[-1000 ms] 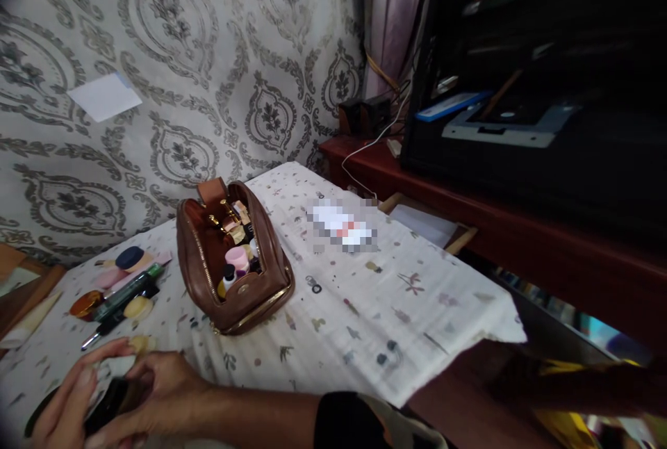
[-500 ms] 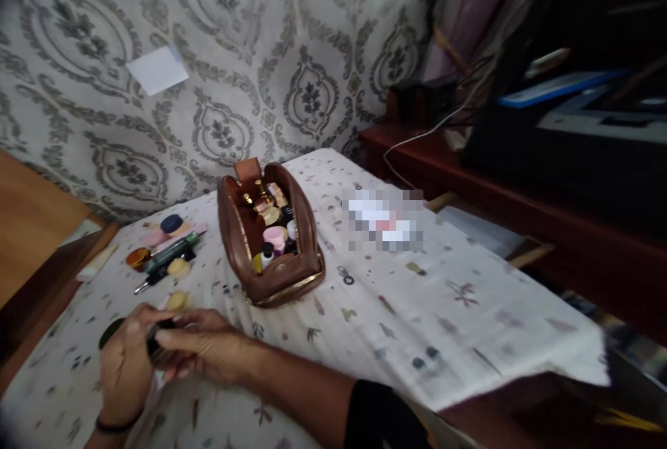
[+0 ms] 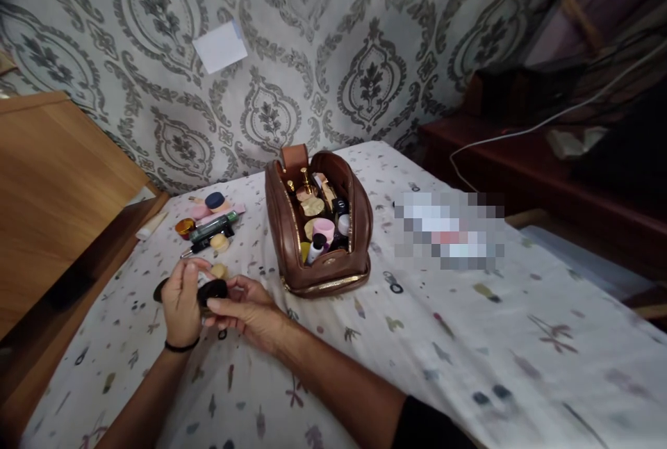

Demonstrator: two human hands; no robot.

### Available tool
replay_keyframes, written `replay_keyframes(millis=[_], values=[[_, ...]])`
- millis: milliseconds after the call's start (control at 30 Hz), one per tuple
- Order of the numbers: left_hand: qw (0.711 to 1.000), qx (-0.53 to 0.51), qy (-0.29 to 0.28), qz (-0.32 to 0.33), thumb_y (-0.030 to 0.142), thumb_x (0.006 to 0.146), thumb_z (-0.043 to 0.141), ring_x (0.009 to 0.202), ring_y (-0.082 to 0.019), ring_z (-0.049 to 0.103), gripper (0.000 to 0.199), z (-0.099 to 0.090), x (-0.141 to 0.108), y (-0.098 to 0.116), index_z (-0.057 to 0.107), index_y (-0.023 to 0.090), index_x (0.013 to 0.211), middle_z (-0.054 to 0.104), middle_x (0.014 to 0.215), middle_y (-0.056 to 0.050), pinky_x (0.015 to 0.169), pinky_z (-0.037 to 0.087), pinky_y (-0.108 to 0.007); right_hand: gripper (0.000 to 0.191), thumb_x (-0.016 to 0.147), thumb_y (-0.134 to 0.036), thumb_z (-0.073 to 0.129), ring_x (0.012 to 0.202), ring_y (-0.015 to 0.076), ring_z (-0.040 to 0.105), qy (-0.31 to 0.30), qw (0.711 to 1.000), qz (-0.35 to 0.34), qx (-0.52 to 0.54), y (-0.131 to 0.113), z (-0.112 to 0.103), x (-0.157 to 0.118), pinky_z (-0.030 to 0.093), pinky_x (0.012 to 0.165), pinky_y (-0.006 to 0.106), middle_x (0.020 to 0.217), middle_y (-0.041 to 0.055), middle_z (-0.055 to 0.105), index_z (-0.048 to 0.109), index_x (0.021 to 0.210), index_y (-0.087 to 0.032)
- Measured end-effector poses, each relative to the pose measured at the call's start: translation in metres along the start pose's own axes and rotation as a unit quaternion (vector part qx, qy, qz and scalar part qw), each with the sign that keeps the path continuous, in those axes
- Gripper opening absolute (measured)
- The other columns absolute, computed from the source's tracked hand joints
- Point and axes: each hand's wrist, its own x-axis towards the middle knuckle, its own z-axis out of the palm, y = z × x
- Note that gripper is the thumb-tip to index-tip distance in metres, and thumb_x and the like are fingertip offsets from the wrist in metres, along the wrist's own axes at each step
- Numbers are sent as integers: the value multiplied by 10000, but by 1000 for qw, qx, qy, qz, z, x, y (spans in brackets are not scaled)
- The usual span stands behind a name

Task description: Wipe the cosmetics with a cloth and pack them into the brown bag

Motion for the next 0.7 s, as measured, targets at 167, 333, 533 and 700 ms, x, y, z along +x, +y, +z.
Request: replay_keyframes(millis=[167, 333, 533, 700], values=[[999, -10, -31, 33, 502, 969, 330, 869, -191, 630, 381, 5, -10, -11, 562, 200, 974, 655, 915, -56, 799, 491, -302, 542, 489, -311, 933, 588, 99, 682, 69, 997, -30, 15, 1, -5, 5, 488, 569, 173, 740, -29, 694, 539, 836, -175], [987, 9, -108, 119, 378, 925, 495, 1241, -255, 492, 409, 7, -22, -24, 454, 201, 1292, 529, 1296, -128, 1056, 378, -397, 508, 497, -313, 932, 617, 103, 674, 116, 992, -56, 16, -2, -8, 6, 523, 633, 210, 738, -28, 703, 604, 856, -165], [978, 29, -147, 143, 295, 861, 616, 1174, -264, 535, 501, 5, -17, -35, 426, 214, 1318, 545, 1252, -111, 998, 424, -432, 460, 694, -538, 784, 662, 141, 671, 61, 996, -58, -36, -3, -6, 3, 486, 624, 241, 765, 51, 729, 703, 896, -132], [965, 36, -151, 213, 251, 865, 603, 1101, -245, 564, 403, 4, -12, -34, 490, 211, 1250, 588, 1166, -100, 932, 462, -403, 440, 687, -552, 784, 592, 89, 572, 81, 993, -60, -63, -2, -7, 4, 412, 527, 192, 675, 7, 667, 719, 803, -133]])
